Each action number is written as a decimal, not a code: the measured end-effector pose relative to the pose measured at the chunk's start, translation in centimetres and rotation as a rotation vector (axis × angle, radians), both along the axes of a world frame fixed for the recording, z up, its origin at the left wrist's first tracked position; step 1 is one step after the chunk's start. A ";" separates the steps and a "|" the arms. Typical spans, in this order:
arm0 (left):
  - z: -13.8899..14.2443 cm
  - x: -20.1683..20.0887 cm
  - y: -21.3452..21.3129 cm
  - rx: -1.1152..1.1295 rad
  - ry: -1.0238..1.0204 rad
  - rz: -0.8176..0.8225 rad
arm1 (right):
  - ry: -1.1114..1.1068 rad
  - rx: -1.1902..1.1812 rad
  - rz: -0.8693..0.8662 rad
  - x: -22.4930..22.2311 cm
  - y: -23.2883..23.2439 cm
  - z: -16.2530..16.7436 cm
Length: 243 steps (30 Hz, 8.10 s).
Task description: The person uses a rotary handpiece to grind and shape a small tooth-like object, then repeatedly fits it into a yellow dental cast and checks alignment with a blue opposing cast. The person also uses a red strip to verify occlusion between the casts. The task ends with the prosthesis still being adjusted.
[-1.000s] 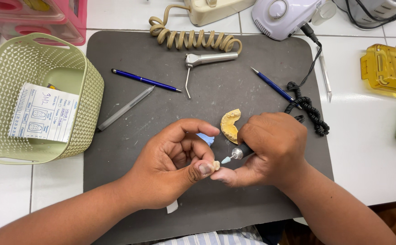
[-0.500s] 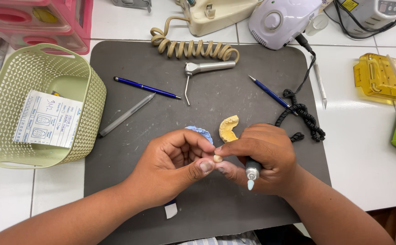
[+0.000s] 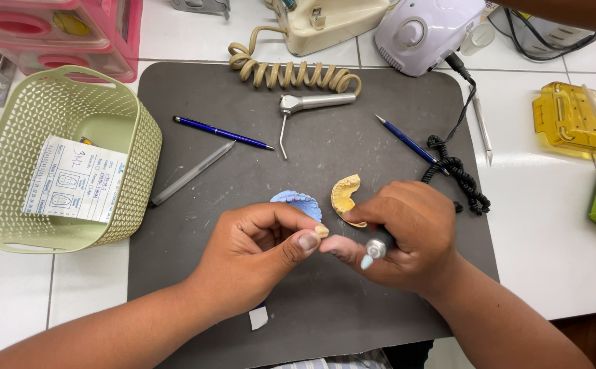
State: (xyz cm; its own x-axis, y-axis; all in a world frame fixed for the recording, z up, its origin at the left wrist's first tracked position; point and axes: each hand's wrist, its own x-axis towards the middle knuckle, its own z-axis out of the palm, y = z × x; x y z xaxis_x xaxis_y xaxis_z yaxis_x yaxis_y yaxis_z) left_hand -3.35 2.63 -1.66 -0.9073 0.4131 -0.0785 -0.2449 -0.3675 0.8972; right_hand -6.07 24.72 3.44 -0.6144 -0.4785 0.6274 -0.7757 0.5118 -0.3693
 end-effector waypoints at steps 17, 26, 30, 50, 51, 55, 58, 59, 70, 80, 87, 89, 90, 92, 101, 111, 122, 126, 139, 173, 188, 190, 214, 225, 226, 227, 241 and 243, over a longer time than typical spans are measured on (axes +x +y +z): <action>-0.1 1.1 0.5 0.149 -0.020 0.111 | 0.072 0.182 -0.266 -0.1 -1.4 -1.3; -0.3 1.5 0.5 0.162 0.005 0.159 | 0.083 0.198 -0.273 0.0 -1.9 -1.4; -0.3 1.6 0.4 0.178 0.003 0.159 | 0.071 0.180 -0.263 0.0 -1.9 -1.4; -0.2 1.6 0.7 0.104 0.011 0.170 | 0.057 0.189 -0.284 0.6 -1.7 -0.4; -0.2 1.7 0.6 0.106 0.016 0.170 | 0.061 0.192 -0.284 0.6 -1.7 -0.4; -0.2 2.1 0.5 0.120 0.025 0.172 | 0.075 0.177 -0.268 0.8 -1.6 -0.6; -0.2 2.4 0.5 0.115 0.021 0.178 | 0.097 0.159 -0.268 1.0 -1.6 -0.8; -0.1 2.4 0.5 0.118 0.019 0.178 | 0.106 0.159 -0.269 1.0 -1.6 -0.9; -0.3 2.5 0.4 0.114 0.014 0.186 | 0.124 0.165 -0.260 0.5 -1.9 -0.8; -0.3 2.2 0.5 0.103 0.042 0.194 | 0.121 0.164 -0.246 0.4 -2.1 -1.1; -0.4 2.3 0.4 0.108 0.053 0.192 | 0.099 0.169 -0.255 0.6 -2.2 -1.3; -0.5 2.4 0.3 0.131 0.062 0.188 | 0.103 0.167 -0.258 0.5 -2.2 -1.3; -0.5 2.4 0.4 0.142 0.067 0.186 | 0.107 0.172 -0.260 0.5 -2.2 -1.3; -0.5 2.3 0.4 0.150 0.065 0.181 | 0.115 0.183 -0.264 0.6 -2.1 -1.3; -0.1 2.2 0.3 0.096 0.054 0.179 | 0.098 0.115 -0.291 0.6 -2.1 -1.4; 0.2 2.1 0.3 0.099 0.019 0.125 | 0.125 0.119 -0.257 0.6 -2.0 -1.2; 0.3 2.2 0.3 0.093 0.005 0.131 | 0.116 0.141 -0.252 0.8 -2.2 -1.3; 0.3 2.2 0.4 0.092 0.008 0.134 | 0.123 0.139 -0.258 0.8 -2.2 -1.3; 0.5 2.1 0.3 0.072 -0.008 0.132 | 0.113 0.130 -0.256 0.8 -2.3 -1.1; 0.7 0.9 0.2 0.063 -0.033 -0.055 | 0.107 0.008 0.227 0.2 -0.4 0.8; 1.0 1.4 0.3 0.018 0.042 -0.054 | 0.057 -0.062 0.250 0.5 -0.2 0.6; 1.0 1.5 0.1 0.066 0.067 -0.077 | 0.022 -0.079 0.244 0.5 -0.2 0.5; 0.2 2.4 0.1 0.042 0.414 0.115 | -0.094 0.046 -0.122 2.2 -1.5 -1.1; 0.2 2.5 -0.1 -0.053 0.442 0.144 | -0.104 0.043 -0.140 2.3 -1.6 -1.4; 0.2 2.6 0.0 -0.059 0.441 0.149 | -0.107 0.040 -0.135 2.3 -1.5 -1.4; 0.2 2.6 0.0 -0.065 0.441 0.154 | -0.110 0.036 -0.129 2.3 -1.6 -1.4; 0.5 2.4 0.0 -0.117 0.458 0.178 | -0.110 0.049 -0.163 2.3 -1.6 -1.4; 0.4 2.4 0.0 -0.103 0.445 0.176 | -0.111 0.047 -0.165 2.4 -1.6 -1.4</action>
State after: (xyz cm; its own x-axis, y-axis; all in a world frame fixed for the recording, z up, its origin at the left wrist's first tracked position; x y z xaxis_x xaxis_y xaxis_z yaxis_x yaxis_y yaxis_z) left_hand -0.93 2.63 -1.21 -0.9175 0.2604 0.3007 0.2288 -0.2728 0.9345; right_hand -3.68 23.11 2.04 -0.7509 -0.3928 0.5310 -0.6358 0.6474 -0.4202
